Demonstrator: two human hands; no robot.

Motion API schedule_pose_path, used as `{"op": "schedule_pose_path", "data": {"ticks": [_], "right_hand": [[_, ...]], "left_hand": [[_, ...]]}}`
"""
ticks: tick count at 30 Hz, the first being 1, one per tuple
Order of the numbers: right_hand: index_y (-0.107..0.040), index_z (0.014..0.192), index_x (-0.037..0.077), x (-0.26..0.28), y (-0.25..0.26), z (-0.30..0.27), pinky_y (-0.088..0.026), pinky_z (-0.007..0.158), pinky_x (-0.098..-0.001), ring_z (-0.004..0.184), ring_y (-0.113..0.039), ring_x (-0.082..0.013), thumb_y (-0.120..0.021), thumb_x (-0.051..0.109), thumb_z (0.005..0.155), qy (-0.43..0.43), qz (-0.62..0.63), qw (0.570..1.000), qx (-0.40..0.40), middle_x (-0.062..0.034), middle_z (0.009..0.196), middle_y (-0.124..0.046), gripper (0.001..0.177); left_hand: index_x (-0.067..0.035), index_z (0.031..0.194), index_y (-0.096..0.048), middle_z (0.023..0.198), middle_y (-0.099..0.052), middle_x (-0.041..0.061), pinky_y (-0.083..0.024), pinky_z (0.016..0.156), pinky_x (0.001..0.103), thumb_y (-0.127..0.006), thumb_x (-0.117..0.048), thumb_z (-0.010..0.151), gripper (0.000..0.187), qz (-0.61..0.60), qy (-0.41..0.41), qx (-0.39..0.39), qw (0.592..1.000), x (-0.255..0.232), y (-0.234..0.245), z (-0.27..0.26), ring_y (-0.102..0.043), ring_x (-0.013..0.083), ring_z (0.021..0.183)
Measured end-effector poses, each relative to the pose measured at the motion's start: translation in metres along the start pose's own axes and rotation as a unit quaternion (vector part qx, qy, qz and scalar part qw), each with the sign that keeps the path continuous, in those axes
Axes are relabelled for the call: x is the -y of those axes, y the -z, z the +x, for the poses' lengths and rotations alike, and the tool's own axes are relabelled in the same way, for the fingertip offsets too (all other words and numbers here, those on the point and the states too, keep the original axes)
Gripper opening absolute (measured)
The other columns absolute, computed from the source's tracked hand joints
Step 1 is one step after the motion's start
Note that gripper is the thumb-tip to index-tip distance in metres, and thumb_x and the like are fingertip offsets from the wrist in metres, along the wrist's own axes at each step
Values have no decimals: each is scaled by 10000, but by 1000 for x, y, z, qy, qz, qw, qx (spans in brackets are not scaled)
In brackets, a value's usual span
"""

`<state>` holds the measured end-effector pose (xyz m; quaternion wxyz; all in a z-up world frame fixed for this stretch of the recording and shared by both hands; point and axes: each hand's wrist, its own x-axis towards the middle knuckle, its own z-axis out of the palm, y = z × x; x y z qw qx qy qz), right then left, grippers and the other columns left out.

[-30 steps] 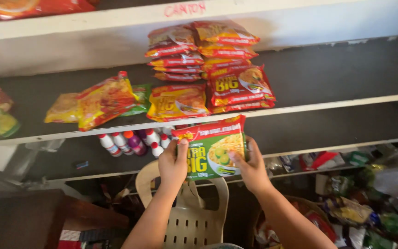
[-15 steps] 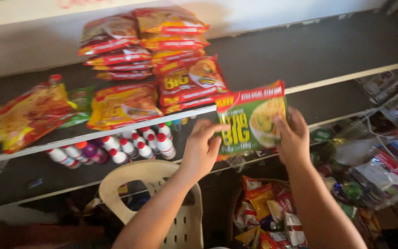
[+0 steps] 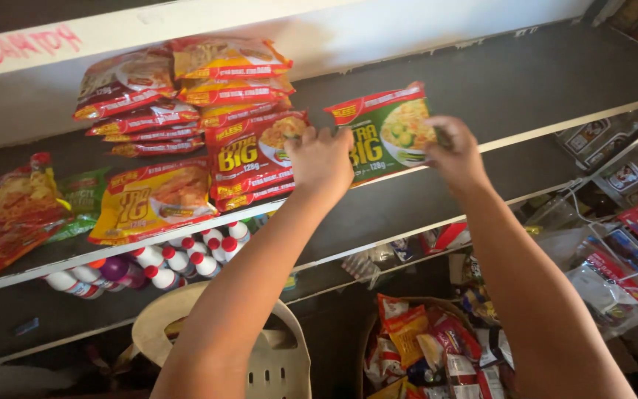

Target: Organizing and stacking various packets of instant noodles on a grocery store shelf.

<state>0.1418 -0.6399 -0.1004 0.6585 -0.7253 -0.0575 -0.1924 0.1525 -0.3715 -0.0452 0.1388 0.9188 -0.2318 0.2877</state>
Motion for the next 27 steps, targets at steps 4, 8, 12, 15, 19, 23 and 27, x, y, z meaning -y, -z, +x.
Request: {"op": "schedule_pose_path", "data": {"ticks": [4, 8, 12, 15, 19, 23, 27], "right_hand": [[-667, 1245, 108, -14, -9, 21, -603, 819, -362, 1011, -690, -207, -611, -27, 946, 92, -190, 978, -5, -121, 1181, -699, 333], [-740, 1208, 103, -18, -27, 32, -587, 753, -379, 860, -718, -207, -588, -3, 951, 104, -286, 953, -4, -168, 1086, -743, 316], [-727, 1214, 135, -15, -44, 28, -604, 737, -374, 852, -761, -224, -582, 72, 974, 20, -289, 957, -8, -182, 1062, -760, 288], [-735, 1193, 121, -14, -47, 21, -589, 821, -411, 969, -744, -301, -615, 95, 953, 48, -310, 949, -31, -189, 1139, -739, 269], [-741, 1172, 99, 24, -58, 10, -531, 928, -474, 1118, -657, -395, -673, 96, 901, 174, -381, 903, -98, -198, 1248, -689, 279], [-706, 1142, 111, 116, -97, -20, -452, 969, -484, 1135, -597, -352, -692, 76, 899, 347, -378, 842, -165, -119, 1205, -654, 246], [-658, 1102, 144, 191, -151, -40, -411, 948, -470, 1081, -579, -291, -721, 83, 893, 497, -347, 776, -174, -61, 1120, -623, 227]], "left_hand": [[-166, 1002, -726, 1013, -719, 84, -384, 815, 622, -640, -140, 779, 240, 49, -2, 17, 999, 2, -29, 18, -614, 319, 1051], [-179, 1054, -729, 1144, -703, 85, -350, 937, 657, -565, -185, 920, 212, 102, 54, 121, 986, 0, -27, 33, -571, 293, 1186], [-177, 1116, -730, 1230, -679, 116, -328, 980, 666, -552, -202, 947, 247, 135, 45, 146, 979, 1, -14, 38, -535, 311, 1254], [-174, 1119, -719, 1203, -673, 131, -297, 977, 710, -576, -219, 894, 270, 126, 34, 116, 985, 5, -17, 34, -528, 321, 1233], [-166, 1114, -731, 1197, -678, 127, -334, 1025, 636, -625, -215, 867, 272, 137, -12, 95, 986, 5, 17, 15, -542, 324, 1217], [-164, 981, -703, 1118, -674, 70, -433, 991, 564, -713, -203, 792, 193, 52, -165, -117, 978, 18, 86, -19, -583, 303, 1131], [-162, 1035, -662, 1089, -640, 48, -440, 839, 501, -753, -205, 839, 221, -23, -278, -278, 919, 50, 176, -32, -580, 286, 1020]]}}
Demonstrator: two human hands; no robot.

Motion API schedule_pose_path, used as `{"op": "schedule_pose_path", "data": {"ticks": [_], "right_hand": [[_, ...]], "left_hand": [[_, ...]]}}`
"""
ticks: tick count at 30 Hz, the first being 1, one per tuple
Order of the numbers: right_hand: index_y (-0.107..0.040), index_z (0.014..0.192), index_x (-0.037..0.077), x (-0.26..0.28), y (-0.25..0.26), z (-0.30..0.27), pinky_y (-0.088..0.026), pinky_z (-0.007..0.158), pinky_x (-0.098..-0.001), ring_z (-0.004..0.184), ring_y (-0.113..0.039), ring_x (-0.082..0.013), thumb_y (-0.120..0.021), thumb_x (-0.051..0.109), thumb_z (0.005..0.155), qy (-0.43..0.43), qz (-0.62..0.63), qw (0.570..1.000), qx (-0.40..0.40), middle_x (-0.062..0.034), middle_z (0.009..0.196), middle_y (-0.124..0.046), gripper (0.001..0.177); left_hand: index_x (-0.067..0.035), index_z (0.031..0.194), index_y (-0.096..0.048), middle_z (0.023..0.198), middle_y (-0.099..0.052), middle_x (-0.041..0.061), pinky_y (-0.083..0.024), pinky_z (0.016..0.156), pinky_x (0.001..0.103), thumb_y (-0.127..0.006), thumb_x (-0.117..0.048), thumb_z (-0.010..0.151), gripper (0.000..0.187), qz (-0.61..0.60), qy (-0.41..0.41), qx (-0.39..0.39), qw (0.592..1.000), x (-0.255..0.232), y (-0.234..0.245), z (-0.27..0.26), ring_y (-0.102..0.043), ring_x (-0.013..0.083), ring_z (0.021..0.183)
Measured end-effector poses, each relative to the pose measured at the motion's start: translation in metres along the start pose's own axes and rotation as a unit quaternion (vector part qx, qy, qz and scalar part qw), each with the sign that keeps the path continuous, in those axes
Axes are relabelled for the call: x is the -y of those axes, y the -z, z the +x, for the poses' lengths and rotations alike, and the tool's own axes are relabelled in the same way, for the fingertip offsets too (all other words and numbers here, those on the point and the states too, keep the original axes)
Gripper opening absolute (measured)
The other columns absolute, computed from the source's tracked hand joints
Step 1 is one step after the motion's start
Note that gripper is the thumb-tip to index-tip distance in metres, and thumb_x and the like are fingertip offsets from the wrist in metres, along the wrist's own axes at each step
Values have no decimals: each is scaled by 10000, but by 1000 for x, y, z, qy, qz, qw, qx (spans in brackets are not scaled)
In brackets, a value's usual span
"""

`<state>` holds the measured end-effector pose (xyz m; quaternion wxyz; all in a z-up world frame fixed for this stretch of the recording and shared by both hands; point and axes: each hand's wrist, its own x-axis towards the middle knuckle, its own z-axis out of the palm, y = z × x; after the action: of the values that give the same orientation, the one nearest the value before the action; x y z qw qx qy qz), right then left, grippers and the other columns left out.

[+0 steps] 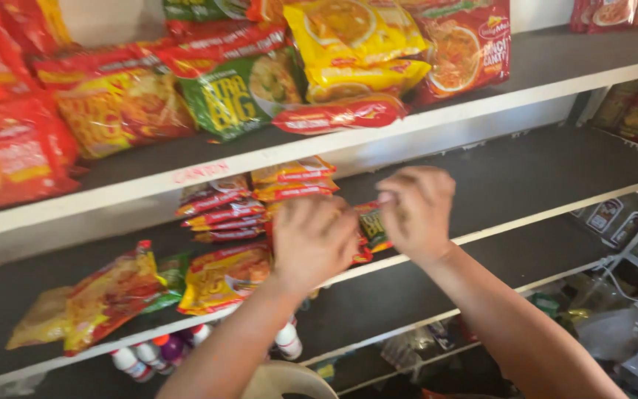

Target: Organizing and stacking various packets of instant noodles on a grocery store shelf.

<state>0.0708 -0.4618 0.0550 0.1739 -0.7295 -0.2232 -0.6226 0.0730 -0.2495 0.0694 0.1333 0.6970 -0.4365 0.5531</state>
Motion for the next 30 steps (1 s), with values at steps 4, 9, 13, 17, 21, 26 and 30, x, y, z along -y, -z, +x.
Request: {"op": "schedule_pose_path", "data": {"ticks": [4, 9, 13, 17, 21, 26, 30], "right_hand": [[-667, 1095, 157, 60, -24, 50, -401, 925, -466, 1059, -575, -272, -750, 103, 853, 116, 36, 993, 7, -50, 1098, -624, 262], [-688, 1140, 161, 94, -79, 99, -397, 955, -445, 1081, -560, -272, -738, 137, 843, 189, 20, 982, 20, -45, 1103, -606, 302], [-678, 1087, 166, 90, -118, 108, -395, 952, -446, 1059, -567, -248, -718, 180, 842, 197, -21, 980, 18, -26, 1064, -598, 248], [-668, 1024, 164, 84, -131, 107, -390, 922, -440, 994, -562, -229, -702, 236, 815, 209, -48, 977, 15, -12, 989, -588, 223], [-667, 1040, 148, 82, -133, 103, -391, 925, -430, 977, -557, -218, -696, 257, 817, 221, -53, 974, -9, -19, 976, -582, 250], [-669, 1065, 142, 81, -131, 101, -373, 927, -428, 994, -562, -215, -693, 252, 832, 205, -46, 978, -10, -16, 996, -591, 258], [-669, 1073, 155, 86, -127, 106, -363, 958, -429, 1041, -568, -213, -697, 245, 843, 195, -54, 979, -11, -9, 1018, -588, 248]], "left_hand": [[-167, 1042, -630, 1088, -606, 69, -415, 808, 514, -761, -168, 832, 248, 73, 36, -63, 995, 68, 54, 21, -556, 340, 972], [-23, 1364, -472, 1258, -590, 270, -460, 951, 566, -811, -288, 880, 648, 34, 276, -58, 959, 168, 56, 44, -575, 488, 1156], [-21, 1467, -276, 1371, -510, 313, -431, 995, 509, -862, -456, 852, 954, -50, 430, 83, 897, 188, 51, 68, -523, 473, 1254], [-50, 1476, -240, 1309, -646, 242, -494, 997, 443, -834, -364, 760, 982, -67, 488, 88, 866, 193, 46, 71, -638, 388, 1219], [61, 1383, -301, 1246, -633, 276, -494, 944, 449, -874, -270, 746, 919, -48, 392, 3, 919, 236, 18, 37, -639, 410, 1150], [-2, 1221, -613, 1173, -697, 223, -509, 1001, 455, -673, -155, 999, 276, -27, 401, -57, 914, 233, 49, 34, -676, 392, 1109], [76, 1335, -571, 1349, -601, 271, -408, 1091, 468, -681, -98, 1062, 342, 109, 275, -200, 934, 273, 66, 1, -572, 415, 1252]]}}
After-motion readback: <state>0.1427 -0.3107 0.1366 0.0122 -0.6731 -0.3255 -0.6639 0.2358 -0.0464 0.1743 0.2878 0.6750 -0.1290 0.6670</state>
